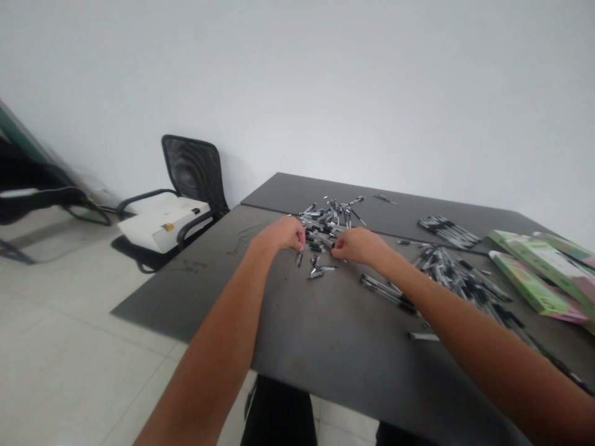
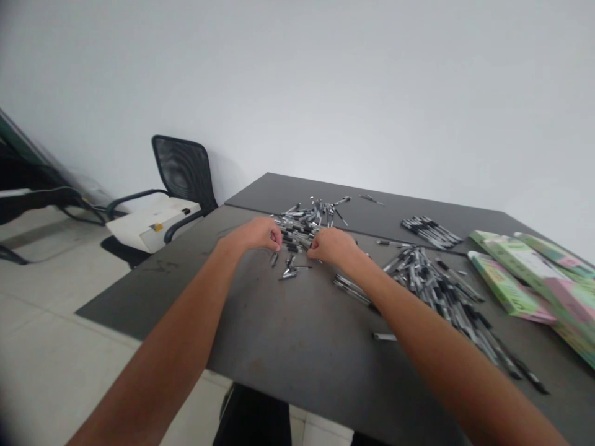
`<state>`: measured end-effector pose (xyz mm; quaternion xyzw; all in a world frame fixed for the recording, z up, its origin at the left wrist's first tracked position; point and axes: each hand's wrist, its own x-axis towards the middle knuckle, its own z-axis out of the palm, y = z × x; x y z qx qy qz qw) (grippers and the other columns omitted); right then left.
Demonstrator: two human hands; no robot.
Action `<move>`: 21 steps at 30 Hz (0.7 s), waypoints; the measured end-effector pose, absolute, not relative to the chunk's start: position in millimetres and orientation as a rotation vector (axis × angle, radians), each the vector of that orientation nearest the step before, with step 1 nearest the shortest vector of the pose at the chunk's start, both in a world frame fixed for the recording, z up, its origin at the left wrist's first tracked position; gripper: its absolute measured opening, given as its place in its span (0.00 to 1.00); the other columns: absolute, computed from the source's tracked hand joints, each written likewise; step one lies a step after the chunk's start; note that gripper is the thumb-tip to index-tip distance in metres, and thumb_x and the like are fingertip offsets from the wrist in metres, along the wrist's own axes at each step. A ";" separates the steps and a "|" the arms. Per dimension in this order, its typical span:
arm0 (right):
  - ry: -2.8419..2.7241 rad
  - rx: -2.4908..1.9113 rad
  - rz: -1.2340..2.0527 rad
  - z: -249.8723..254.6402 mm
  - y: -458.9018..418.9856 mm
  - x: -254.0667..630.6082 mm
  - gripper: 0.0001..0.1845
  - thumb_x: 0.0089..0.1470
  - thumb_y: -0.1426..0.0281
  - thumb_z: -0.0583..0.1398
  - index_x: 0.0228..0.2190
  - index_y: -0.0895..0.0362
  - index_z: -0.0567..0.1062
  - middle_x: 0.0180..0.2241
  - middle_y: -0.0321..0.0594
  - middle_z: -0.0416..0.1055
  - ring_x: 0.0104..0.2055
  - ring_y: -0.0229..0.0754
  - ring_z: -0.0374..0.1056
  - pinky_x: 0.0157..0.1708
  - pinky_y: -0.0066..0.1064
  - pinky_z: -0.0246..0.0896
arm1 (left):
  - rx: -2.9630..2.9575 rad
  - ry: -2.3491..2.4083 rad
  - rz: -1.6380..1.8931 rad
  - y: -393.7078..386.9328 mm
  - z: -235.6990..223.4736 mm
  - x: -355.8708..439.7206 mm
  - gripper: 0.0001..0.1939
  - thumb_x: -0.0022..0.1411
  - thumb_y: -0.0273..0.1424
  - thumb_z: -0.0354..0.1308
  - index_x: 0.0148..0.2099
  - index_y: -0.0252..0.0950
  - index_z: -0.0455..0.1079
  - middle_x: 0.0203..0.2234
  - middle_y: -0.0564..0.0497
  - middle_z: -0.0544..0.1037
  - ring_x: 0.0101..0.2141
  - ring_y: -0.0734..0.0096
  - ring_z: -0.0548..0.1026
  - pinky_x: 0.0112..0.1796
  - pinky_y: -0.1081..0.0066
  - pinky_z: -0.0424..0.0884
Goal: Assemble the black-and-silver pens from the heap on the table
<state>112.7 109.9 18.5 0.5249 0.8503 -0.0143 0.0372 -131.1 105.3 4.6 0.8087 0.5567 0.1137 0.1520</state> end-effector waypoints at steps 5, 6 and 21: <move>2.622 1.639 -0.100 18.6 111.9 119.2 0.13 0.56 0.59 0.65 0.38 0.49 0.89 0.39 0.45 0.85 0.43 0.52 0.80 0.40 0.34 0.68 | 2.338 1.608 0.297 102.4 8.8 -129.3 0.08 0.52 0.27 0.72 0.37 0.39 0.87 0.31 0.51 0.86 0.33 0.67 0.80 0.33 0.73 0.67; 2.625 1.643 -0.114 19.4 112.8 120.9 0.13 0.55 0.59 0.65 0.37 0.49 0.89 0.38 0.45 0.85 0.42 0.52 0.80 0.39 0.34 0.68 | 2.340 1.617 0.292 101.9 9.4 -128.9 0.09 0.52 0.27 0.72 0.38 0.39 0.87 0.31 0.51 0.86 0.33 0.67 0.79 0.33 0.73 0.67; 2.877 1.771 -1.090 29.5 81.7 195.8 0.18 0.56 0.53 0.64 0.38 0.54 0.79 0.31 0.39 0.82 0.32 0.41 0.73 0.34 0.31 0.64 | 2.311 1.644 0.224 99.4 10.1 -126.2 0.09 0.56 0.29 0.66 0.37 0.38 0.87 0.30 0.50 0.87 0.31 0.68 0.79 0.32 0.73 0.66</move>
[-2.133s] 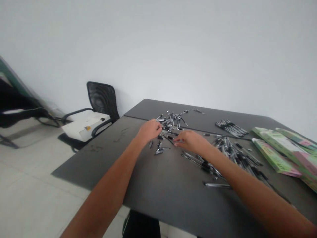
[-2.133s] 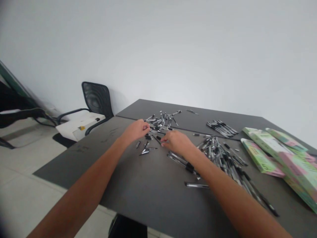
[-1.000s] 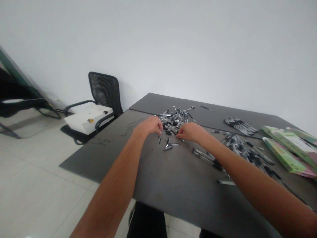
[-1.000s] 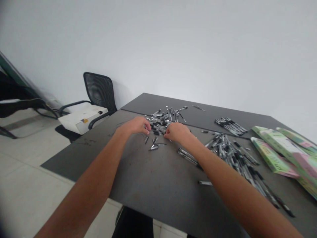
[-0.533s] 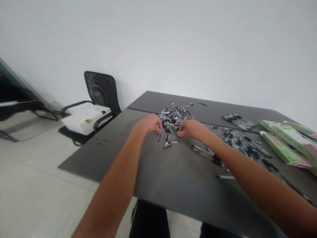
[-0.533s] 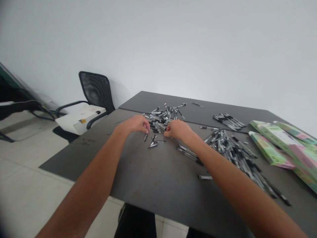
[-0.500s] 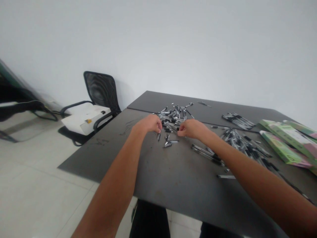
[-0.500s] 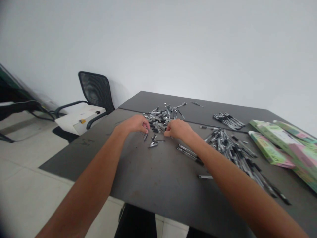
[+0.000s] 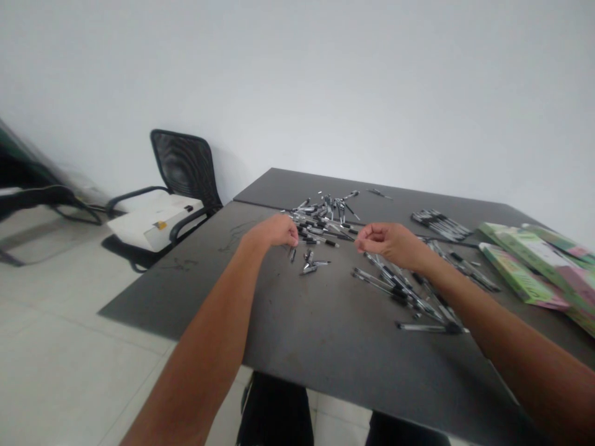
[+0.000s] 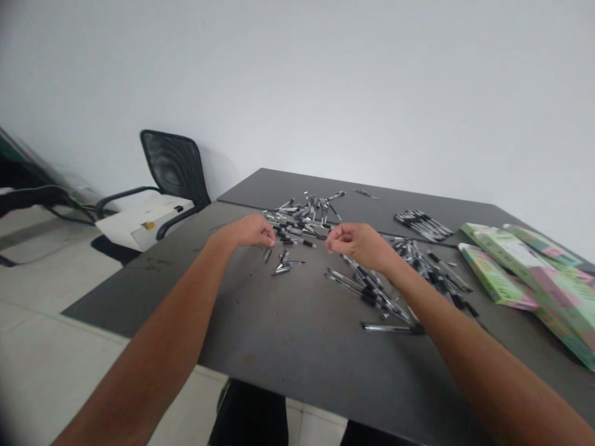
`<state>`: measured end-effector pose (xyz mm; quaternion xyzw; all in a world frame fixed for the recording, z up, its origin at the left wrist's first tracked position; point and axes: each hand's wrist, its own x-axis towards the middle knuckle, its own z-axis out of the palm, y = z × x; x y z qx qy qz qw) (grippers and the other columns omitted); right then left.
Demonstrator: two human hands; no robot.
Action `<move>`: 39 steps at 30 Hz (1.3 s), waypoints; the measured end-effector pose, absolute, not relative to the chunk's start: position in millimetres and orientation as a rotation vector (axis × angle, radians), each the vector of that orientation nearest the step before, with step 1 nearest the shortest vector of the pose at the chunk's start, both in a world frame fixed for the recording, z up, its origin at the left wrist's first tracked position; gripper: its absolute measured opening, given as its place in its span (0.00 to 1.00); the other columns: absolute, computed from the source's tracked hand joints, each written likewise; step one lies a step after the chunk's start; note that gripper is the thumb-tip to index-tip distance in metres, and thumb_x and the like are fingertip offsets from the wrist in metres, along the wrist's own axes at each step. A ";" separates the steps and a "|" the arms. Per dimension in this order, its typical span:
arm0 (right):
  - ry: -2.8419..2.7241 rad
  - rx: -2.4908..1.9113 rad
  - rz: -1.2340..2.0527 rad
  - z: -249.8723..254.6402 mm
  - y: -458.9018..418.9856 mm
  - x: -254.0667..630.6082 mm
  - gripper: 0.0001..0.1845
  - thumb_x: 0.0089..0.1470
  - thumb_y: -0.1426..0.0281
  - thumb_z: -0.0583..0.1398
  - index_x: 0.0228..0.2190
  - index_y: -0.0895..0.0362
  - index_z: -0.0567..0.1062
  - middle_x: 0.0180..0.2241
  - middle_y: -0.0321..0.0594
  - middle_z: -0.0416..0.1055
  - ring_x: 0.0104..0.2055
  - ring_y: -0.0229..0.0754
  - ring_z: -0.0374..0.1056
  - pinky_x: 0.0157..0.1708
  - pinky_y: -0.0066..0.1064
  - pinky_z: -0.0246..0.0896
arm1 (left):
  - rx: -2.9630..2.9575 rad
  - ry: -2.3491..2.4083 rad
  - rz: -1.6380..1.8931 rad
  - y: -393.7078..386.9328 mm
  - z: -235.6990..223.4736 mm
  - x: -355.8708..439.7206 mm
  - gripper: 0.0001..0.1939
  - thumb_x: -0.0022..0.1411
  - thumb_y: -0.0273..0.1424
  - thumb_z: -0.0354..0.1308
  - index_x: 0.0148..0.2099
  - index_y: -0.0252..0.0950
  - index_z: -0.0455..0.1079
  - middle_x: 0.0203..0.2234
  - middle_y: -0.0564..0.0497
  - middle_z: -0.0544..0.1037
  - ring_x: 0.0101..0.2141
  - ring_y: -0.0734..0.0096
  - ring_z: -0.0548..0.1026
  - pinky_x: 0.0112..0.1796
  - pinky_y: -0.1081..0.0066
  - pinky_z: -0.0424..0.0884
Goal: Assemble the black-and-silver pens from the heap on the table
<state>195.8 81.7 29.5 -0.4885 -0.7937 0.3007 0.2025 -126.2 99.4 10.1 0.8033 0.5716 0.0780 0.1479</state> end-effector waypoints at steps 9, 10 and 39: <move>-1.537 -1.210 1.338 28.5 45.6 225.9 0.21 0.59 0.59 0.65 0.51 0.54 0.83 0.42 0.42 0.81 0.33 0.38 0.67 0.28 0.28 0.61 | 2.508 1.610 0.398 88.4 25.4 -114.8 0.13 0.67 0.33 0.60 0.43 0.36 0.86 0.37 0.46 0.85 0.39 0.62 0.80 0.40 0.70 0.69; -1.475 -1.184 1.367 29.1 42.7 230.0 0.21 0.60 0.60 0.64 0.51 0.54 0.84 0.44 0.43 0.82 0.34 0.39 0.68 0.28 0.27 0.62 | 2.535 1.613 0.432 86.9 27.8 -111.9 0.13 0.68 0.34 0.60 0.44 0.35 0.86 0.37 0.45 0.83 0.39 0.61 0.79 0.41 0.70 0.69; -1.166 -0.596 0.352 70.3 -40.6 269.7 0.22 0.72 0.54 0.60 0.31 0.54 0.79 0.25 0.31 0.76 0.16 0.28 0.62 0.09 0.25 0.44 | 2.704 0.856 1.534 -10.1 11.4 36.6 0.05 0.73 0.27 0.63 0.48 0.35 0.80 0.39 0.51 0.88 0.39 0.74 0.86 0.48 0.79 0.79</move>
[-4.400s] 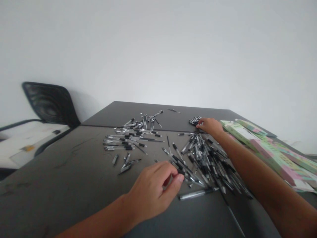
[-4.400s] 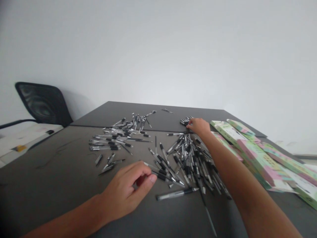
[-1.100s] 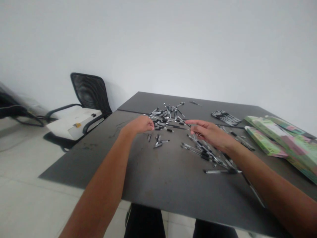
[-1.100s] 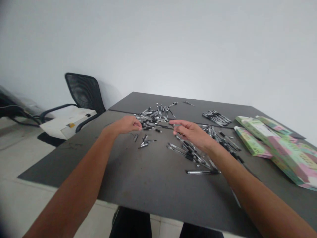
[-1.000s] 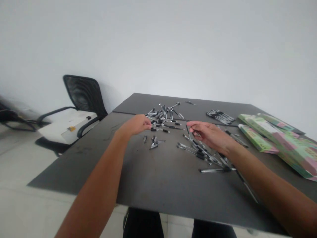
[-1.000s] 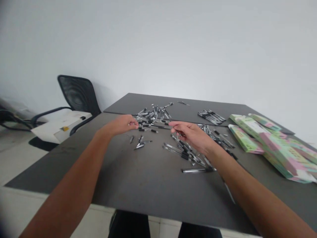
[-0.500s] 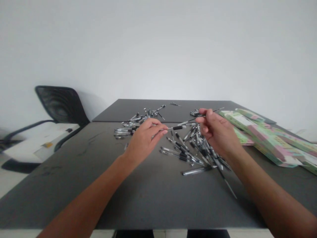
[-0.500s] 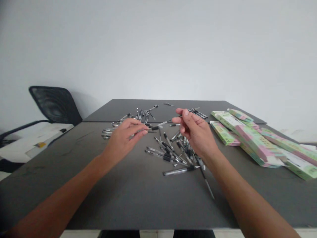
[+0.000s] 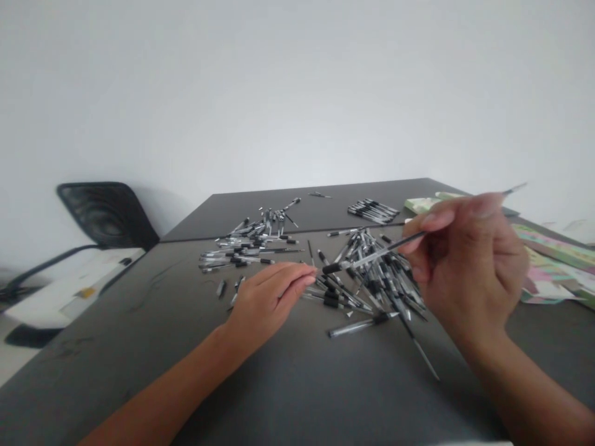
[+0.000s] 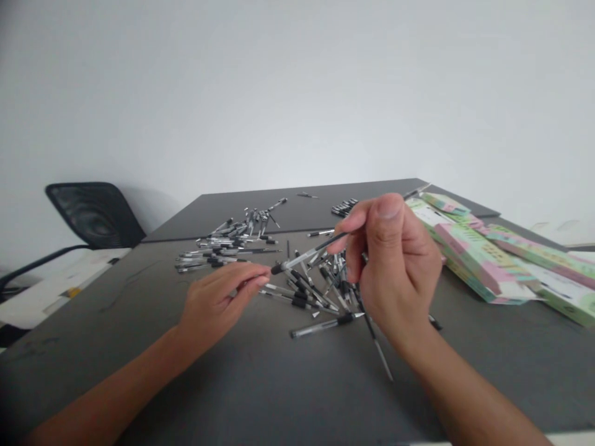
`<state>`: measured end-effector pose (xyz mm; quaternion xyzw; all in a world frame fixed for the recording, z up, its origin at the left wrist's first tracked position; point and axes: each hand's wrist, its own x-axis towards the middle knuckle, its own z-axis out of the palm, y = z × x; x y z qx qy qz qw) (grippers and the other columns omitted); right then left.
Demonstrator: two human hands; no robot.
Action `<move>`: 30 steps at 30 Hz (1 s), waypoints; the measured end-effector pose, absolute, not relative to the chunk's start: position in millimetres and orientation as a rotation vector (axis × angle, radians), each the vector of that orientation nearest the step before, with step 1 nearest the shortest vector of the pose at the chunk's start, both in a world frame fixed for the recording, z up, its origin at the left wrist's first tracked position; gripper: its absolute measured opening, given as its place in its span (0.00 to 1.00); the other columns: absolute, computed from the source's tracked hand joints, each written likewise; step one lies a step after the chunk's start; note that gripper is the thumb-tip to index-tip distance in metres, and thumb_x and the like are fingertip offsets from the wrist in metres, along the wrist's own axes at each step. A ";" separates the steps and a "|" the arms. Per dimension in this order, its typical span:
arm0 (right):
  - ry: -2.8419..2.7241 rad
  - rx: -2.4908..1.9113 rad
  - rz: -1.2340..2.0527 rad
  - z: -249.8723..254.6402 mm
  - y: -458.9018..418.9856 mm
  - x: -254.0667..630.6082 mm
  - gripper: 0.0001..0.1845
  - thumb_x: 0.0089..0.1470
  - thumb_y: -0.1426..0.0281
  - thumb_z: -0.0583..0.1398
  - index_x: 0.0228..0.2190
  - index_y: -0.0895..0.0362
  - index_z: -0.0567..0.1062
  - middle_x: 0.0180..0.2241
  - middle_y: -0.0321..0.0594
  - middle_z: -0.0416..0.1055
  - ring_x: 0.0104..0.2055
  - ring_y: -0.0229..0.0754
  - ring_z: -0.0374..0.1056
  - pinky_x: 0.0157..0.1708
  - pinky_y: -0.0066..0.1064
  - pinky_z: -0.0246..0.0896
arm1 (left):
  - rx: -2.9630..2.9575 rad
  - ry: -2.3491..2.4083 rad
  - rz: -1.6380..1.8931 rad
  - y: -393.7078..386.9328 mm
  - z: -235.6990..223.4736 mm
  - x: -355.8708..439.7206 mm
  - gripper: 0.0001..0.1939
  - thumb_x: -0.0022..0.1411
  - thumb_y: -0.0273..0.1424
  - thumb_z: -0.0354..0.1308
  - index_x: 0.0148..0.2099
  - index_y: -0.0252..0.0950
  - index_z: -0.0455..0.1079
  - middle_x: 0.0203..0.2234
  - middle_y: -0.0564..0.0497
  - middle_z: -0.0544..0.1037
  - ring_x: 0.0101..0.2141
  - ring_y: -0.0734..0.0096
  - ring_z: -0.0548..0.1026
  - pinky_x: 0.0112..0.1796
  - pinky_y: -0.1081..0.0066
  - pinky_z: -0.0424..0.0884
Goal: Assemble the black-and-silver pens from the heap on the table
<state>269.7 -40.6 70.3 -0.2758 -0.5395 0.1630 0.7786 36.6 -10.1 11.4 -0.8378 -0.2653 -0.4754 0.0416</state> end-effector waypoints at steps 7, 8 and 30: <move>-1.277 -0.666 0.295 64.8 -46.5 268.4 0.21 0.73 0.55 0.58 0.32 0.52 0.80 0.23 0.30 0.76 0.17 0.29 0.65 0.12 0.24 0.50 | -2.581 -0.766 -1.440 -12.0 11.2 36.4 0.06 0.72 0.25 0.64 0.49 0.35 0.79 0.39 0.51 0.87 0.39 0.75 0.85 0.48 0.79 0.79; -1.286 -0.672 0.289 64.0 -46.7 268.6 0.21 0.74 0.55 0.58 0.32 0.52 0.80 0.23 0.29 0.76 0.17 0.29 0.65 0.12 0.24 0.51 | -2.580 -0.763 -1.439 -12.0 11.2 36.6 0.06 0.72 0.24 0.64 0.49 0.35 0.79 0.39 0.51 0.87 0.39 0.75 0.85 0.48 0.79 0.79; -1.234 -0.676 0.289 71.0 -43.3 271.9 0.21 0.73 0.56 0.59 0.30 0.54 0.78 0.24 0.30 0.75 0.15 0.29 0.62 0.12 0.26 0.48 | -2.592 -0.761 -1.442 -14.1 11.9 37.2 0.06 0.72 0.24 0.64 0.49 0.36 0.79 0.39 0.51 0.87 0.39 0.74 0.86 0.47 0.78 0.79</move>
